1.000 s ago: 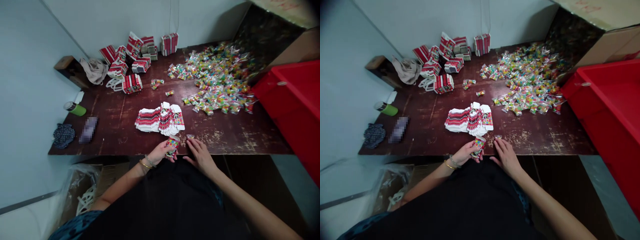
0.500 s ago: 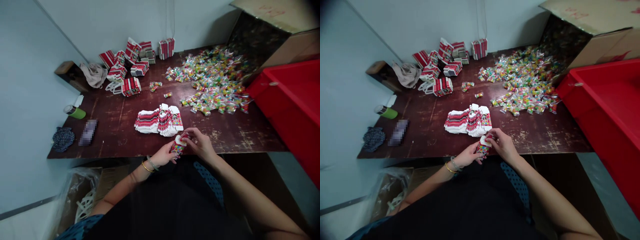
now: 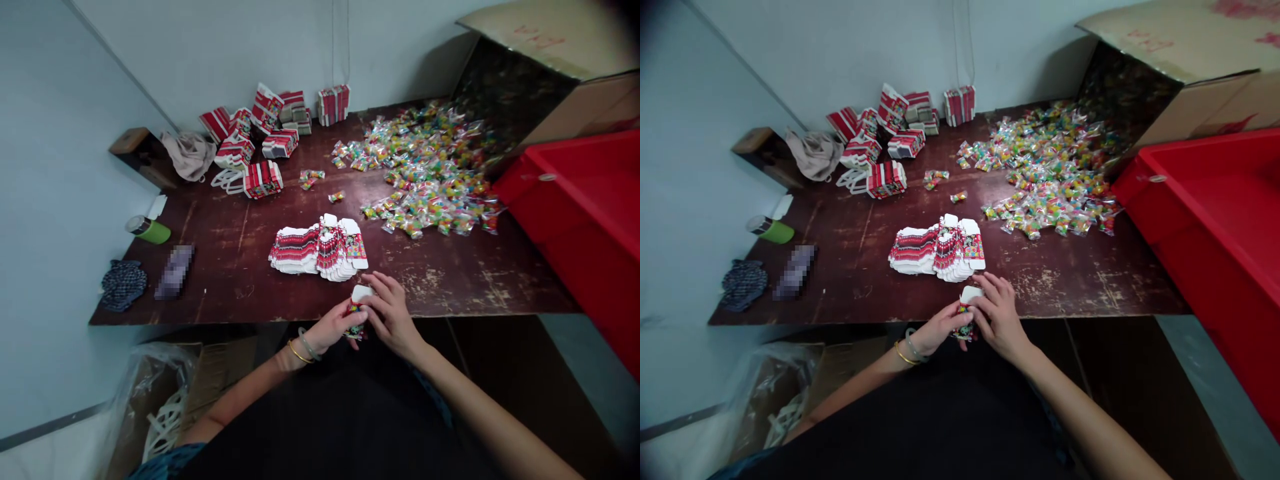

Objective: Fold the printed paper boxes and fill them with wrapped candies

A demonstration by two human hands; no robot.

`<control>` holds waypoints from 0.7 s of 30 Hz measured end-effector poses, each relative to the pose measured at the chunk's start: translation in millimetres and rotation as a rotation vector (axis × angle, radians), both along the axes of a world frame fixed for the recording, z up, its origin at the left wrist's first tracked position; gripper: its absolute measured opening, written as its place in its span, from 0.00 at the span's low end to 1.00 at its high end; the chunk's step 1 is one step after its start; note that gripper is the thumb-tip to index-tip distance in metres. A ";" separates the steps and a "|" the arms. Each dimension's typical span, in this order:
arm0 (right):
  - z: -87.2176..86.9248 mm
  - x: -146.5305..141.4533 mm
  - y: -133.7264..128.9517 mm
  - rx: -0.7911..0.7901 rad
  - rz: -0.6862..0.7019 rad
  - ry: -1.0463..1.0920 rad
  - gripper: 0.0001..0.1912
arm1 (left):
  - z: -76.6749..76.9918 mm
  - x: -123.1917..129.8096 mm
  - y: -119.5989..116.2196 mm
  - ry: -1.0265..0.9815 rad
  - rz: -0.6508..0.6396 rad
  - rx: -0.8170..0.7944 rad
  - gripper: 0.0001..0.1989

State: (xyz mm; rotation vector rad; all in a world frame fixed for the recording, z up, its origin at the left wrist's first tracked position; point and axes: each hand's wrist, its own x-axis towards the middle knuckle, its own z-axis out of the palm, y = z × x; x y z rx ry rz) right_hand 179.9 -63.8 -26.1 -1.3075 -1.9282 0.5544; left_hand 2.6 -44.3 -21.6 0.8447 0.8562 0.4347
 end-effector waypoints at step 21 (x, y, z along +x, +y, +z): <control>31.1 18.7 18.5 -0.328 0.133 0.329 0.14 | 12.2 -0.2 24.9 -0.023 -0.076 0.193 0.18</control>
